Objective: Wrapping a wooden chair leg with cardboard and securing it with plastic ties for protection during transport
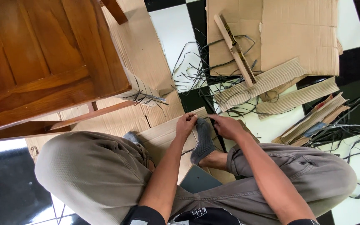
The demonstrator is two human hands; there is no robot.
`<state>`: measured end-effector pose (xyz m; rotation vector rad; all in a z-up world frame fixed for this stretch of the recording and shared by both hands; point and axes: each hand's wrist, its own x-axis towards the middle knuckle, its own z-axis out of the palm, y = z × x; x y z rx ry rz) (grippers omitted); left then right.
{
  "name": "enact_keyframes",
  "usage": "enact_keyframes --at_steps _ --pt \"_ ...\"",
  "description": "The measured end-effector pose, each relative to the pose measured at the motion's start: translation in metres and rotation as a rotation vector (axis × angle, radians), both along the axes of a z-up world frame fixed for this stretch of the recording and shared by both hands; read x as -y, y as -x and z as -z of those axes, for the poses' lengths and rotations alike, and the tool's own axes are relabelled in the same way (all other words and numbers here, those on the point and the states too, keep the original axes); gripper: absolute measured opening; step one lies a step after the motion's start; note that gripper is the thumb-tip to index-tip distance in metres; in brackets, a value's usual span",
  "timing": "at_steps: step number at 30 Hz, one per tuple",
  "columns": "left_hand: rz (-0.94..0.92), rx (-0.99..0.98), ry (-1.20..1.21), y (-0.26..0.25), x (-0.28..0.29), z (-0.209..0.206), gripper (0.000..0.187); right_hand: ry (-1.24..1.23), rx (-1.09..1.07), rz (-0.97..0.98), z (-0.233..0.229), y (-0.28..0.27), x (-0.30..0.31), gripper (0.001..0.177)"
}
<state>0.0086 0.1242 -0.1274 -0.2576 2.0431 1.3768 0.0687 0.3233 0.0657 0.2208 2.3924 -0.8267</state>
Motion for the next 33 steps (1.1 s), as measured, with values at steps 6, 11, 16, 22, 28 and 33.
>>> enact_keyframes --at_steps 6,11,16,22,28,33 --pt "-0.014 0.002 -0.006 -0.001 -0.003 -0.005 0.031 -0.347 0.110 -0.120 0.128 -0.025 -0.039 0.029" --pt "-0.011 0.005 0.005 -0.001 -0.002 0.004 0.029 -0.461 0.088 -0.095 0.137 -0.031 -0.049 0.027" --pt "0.002 0.008 0.027 -0.001 -0.001 -0.001 0.030 -0.335 -0.180 -0.058 0.095 -0.016 -0.014 0.026" --pt "0.015 -0.010 0.054 0.000 0.003 -0.011 0.031 -0.411 -0.248 -0.304 0.114 -0.010 0.000 0.026" --pt "0.032 -0.055 0.067 0.003 0.004 -0.039 0.030 -0.210 -0.437 -0.127 0.055 0.009 0.015 0.032" --pt "0.029 -0.326 -0.275 0.009 -0.016 -0.063 0.061 0.093 -0.694 0.151 0.024 0.024 0.046 0.022"
